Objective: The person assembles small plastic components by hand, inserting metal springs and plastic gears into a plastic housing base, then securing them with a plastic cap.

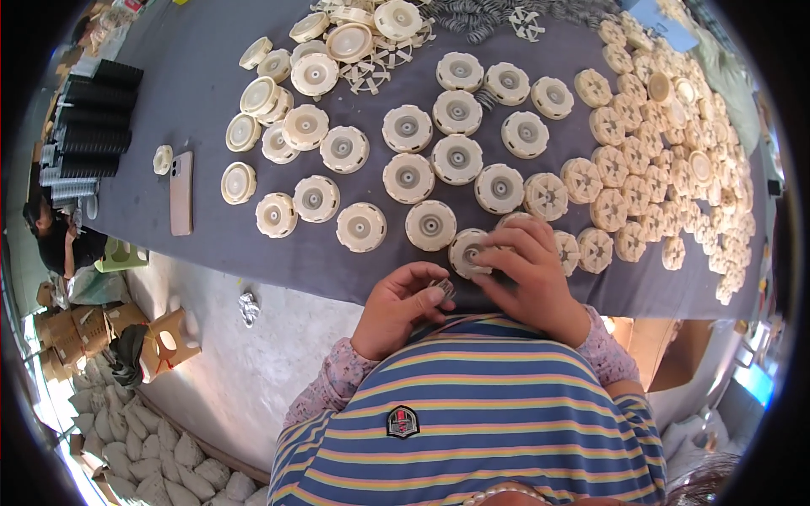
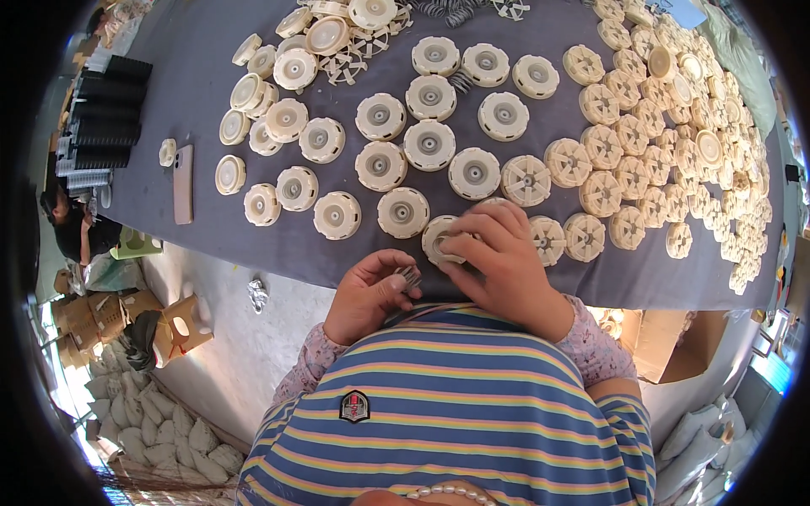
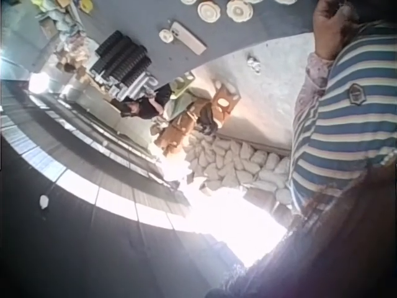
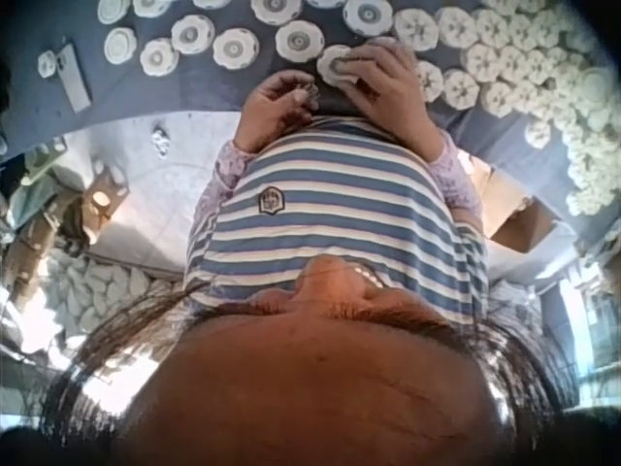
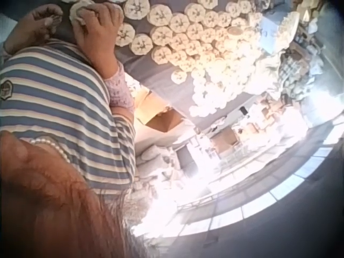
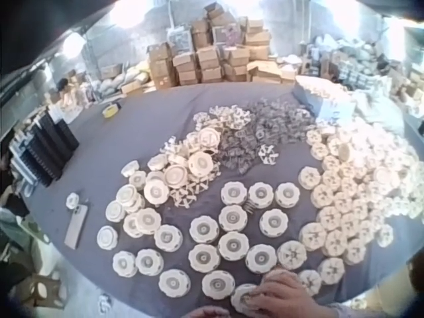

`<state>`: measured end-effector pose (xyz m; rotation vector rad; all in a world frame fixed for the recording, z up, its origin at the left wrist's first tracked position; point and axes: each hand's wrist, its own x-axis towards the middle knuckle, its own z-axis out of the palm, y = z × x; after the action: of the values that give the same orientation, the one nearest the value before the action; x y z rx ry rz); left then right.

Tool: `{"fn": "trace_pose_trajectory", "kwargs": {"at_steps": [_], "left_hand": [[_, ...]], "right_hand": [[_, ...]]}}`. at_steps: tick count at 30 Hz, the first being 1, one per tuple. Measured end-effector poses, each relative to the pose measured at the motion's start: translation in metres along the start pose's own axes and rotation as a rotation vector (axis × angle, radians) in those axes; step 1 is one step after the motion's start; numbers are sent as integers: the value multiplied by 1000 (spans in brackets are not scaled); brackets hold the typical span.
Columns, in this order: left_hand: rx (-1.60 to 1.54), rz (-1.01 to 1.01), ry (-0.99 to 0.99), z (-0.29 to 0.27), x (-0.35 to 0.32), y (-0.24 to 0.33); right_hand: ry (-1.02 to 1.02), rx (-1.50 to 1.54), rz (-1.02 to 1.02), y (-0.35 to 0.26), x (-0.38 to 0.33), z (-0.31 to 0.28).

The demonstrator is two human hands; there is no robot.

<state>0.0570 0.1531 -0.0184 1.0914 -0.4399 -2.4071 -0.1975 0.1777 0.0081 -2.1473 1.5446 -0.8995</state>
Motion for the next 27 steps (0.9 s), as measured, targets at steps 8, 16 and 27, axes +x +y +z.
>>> {"fn": "trace_pose_trajectory", "kwargs": {"at_steps": [8, 16, 27], "left_hand": [[200, 276, -178, -7, 6, -6], [-203, 85, -206, -13, 8, -6], [-119, 244, -92, -50, -21, 11]], "right_hand": [[-261, 880, 445, -16, -1, 5], [-70, 602, -65, -8, 1, 10], [-225, 241, -170, -16, 114, 36]]}}
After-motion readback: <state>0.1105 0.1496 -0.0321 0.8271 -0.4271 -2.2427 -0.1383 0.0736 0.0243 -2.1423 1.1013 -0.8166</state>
